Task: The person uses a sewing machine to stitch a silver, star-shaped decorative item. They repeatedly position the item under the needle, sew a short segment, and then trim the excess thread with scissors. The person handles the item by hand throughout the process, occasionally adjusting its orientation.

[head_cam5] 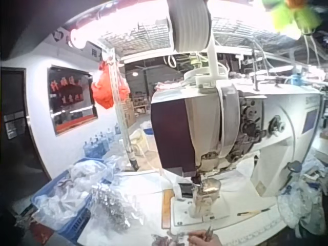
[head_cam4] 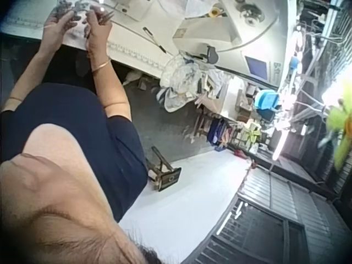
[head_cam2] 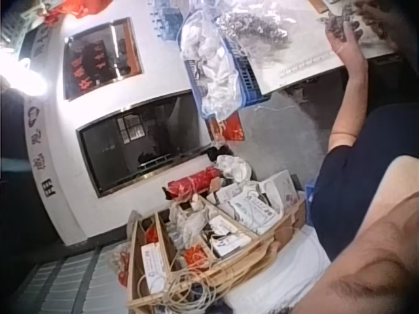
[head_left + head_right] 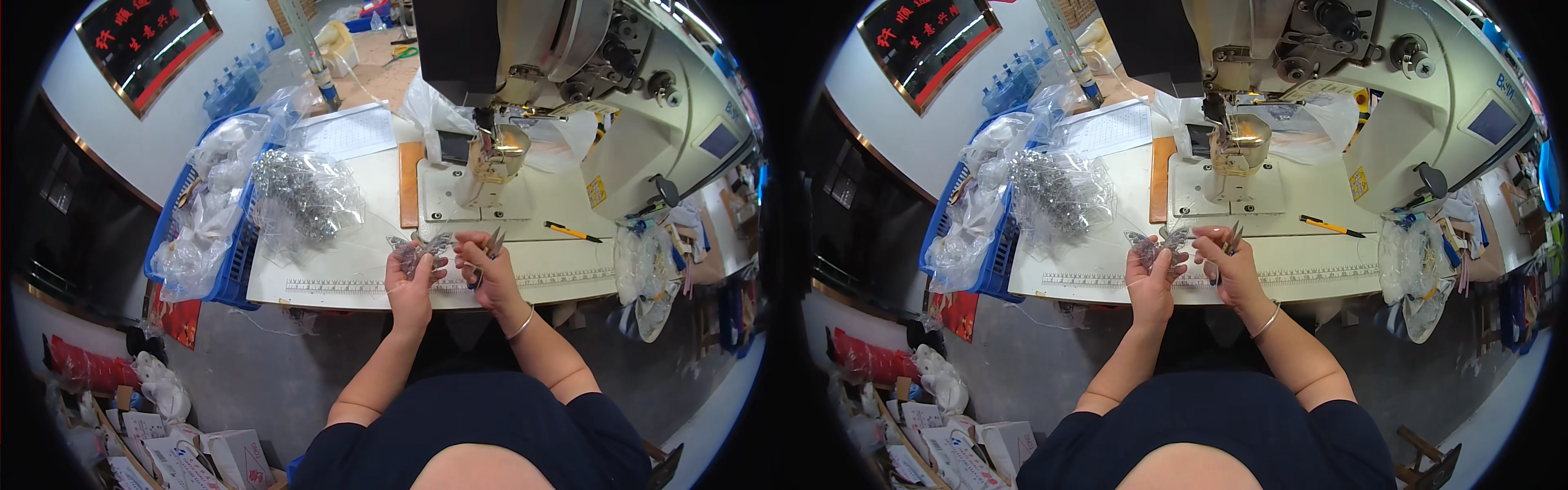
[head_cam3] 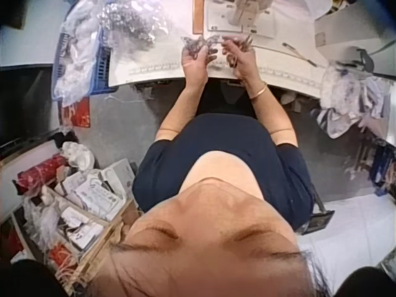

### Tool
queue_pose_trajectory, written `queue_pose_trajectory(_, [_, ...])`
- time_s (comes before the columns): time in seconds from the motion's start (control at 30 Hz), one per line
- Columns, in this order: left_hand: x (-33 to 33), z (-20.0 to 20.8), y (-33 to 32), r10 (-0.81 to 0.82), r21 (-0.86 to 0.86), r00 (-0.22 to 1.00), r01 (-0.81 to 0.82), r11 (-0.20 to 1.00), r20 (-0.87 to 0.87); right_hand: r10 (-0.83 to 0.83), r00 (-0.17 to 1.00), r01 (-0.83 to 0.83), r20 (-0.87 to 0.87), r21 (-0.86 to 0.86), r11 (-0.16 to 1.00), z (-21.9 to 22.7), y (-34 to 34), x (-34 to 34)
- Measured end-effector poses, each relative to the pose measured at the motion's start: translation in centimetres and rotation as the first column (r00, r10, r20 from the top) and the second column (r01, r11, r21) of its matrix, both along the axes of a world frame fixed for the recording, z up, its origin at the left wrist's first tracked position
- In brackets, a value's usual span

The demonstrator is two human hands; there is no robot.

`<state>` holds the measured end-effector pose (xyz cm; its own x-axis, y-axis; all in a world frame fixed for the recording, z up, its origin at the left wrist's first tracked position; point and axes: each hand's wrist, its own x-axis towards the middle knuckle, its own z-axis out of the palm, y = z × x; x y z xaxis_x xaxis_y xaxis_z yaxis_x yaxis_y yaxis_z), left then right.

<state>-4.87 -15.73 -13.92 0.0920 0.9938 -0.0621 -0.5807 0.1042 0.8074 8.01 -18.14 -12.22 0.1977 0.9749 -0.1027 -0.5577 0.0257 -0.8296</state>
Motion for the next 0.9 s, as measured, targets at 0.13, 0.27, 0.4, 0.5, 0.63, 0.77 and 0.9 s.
queue_pose_trajectory(0.13, [-0.1,-0.2,0.2,0.004,-0.029,0.997,-0.007,1.000,-0.083,-0.045,0.976,0.025,0.212,0.095,0.995,-0.1,-0.4,-0.8])
queue_pose_trajectory(0.27, [-0.2,-0.9,0.4,-0.009,-0.011,0.996,0.008,1.000,-0.085,-0.126,0.944,0.061,0.306,0.212,0.975,-1.0,0.2,-0.8])
queue_pose_trajectory(0.4, [-0.6,-1.3,0.4,-0.065,-0.014,0.995,0.064,0.998,-0.082,-0.061,0.980,0.054,0.187,0.043,0.998,-0.3,0.3,-0.3])
queue_pose_trajectory(0.5, [-0.8,-1.4,0.4,-0.096,-0.070,0.995,0.095,0.993,-0.009,-0.057,0.987,0.055,0.148,0.017,0.998,-0.3,0.4,0.0])
queue_pose_trajectory(0.63, [-0.8,-0.8,0.0,-0.093,-0.133,0.993,0.103,0.986,0.077,-0.054,0.995,0.056,0.080,-0.019,0.998,-1.0,0.5,0.2])
queue_pose_trajectory(0.77, [-0.8,-0.6,-0.1,-0.098,-0.108,0.991,0.107,0.988,0.090,-0.060,0.997,0.062,0.046,-0.035,0.998,-1.4,0.6,0.3])
queue_pose_trajectory(0.9, [-0.5,-1.0,0.0,-0.067,-0.080,0.993,0.075,0.994,0.099,-0.058,0.998,0.059,0.033,-0.031,0.998,-1.4,0.6,0.1])
